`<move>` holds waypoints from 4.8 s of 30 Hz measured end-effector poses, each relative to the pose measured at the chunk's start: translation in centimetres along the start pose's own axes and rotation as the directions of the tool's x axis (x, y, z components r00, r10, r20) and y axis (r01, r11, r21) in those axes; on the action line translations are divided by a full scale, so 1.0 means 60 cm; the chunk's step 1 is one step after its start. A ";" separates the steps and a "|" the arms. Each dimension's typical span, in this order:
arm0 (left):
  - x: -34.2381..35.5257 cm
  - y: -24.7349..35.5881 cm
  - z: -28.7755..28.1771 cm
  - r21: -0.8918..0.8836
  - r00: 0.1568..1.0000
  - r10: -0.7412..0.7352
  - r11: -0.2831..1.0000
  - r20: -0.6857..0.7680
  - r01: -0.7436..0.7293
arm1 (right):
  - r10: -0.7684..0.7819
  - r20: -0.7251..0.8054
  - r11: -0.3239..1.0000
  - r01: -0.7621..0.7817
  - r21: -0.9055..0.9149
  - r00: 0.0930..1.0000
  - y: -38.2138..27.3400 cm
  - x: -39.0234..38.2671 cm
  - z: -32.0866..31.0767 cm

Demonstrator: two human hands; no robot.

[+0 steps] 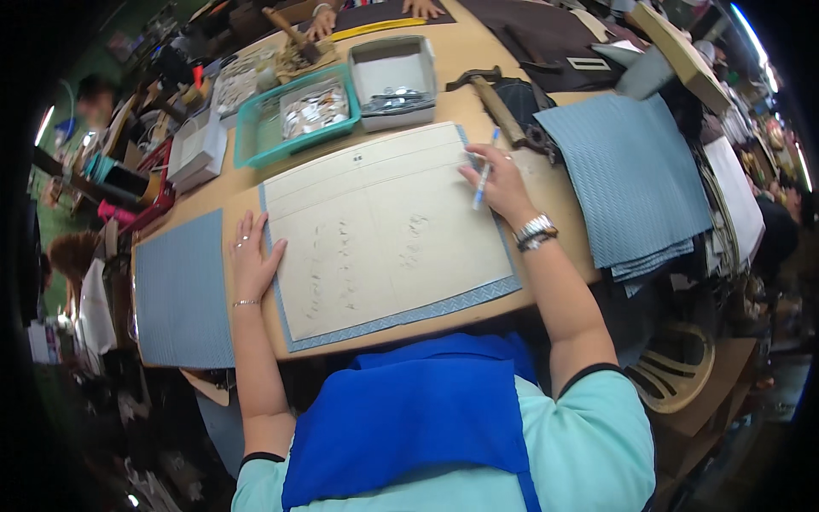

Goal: The person writes on a large cardboard pattern template using a pen and compares it to textured blue leather pieces on a workshop table.

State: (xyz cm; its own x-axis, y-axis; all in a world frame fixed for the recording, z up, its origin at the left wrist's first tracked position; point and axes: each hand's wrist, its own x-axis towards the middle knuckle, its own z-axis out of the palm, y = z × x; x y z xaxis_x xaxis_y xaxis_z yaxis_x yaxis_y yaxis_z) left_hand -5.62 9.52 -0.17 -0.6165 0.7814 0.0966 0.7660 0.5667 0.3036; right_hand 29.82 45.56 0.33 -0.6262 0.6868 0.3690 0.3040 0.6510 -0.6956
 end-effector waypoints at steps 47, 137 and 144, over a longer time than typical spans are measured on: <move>-0.006 0.002 -0.001 -0.009 1.000 -0.014 1.000 -0.008 0.014 | 0.022 0.032 0.996 -0.019 -0.083 0.999 0.009 0.018 0.035; 0.088 0.177 -0.086 0.307 0.787 -0.089 0.943 0.611 -0.131 | -0.656 0.525 0.754 0.492 0.435 0.542 -0.404 -0.165 0.226; 0.095 0.137 -0.046 0.224 0.863 0.050 0.957 0.502 -0.186 | -0.254 0.557 0.955 0.114 0.273 0.791 -0.303 -0.143 0.017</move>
State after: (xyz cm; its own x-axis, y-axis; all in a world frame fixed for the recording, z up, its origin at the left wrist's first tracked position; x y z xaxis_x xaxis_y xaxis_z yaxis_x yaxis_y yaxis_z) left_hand -3.32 17.89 5.47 -0.4021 0.8341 -0.3776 0.8883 0.4553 0.0597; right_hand 28.95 27.49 9.21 -0.9723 0.1976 0.1245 0.0232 0.6119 -0.7906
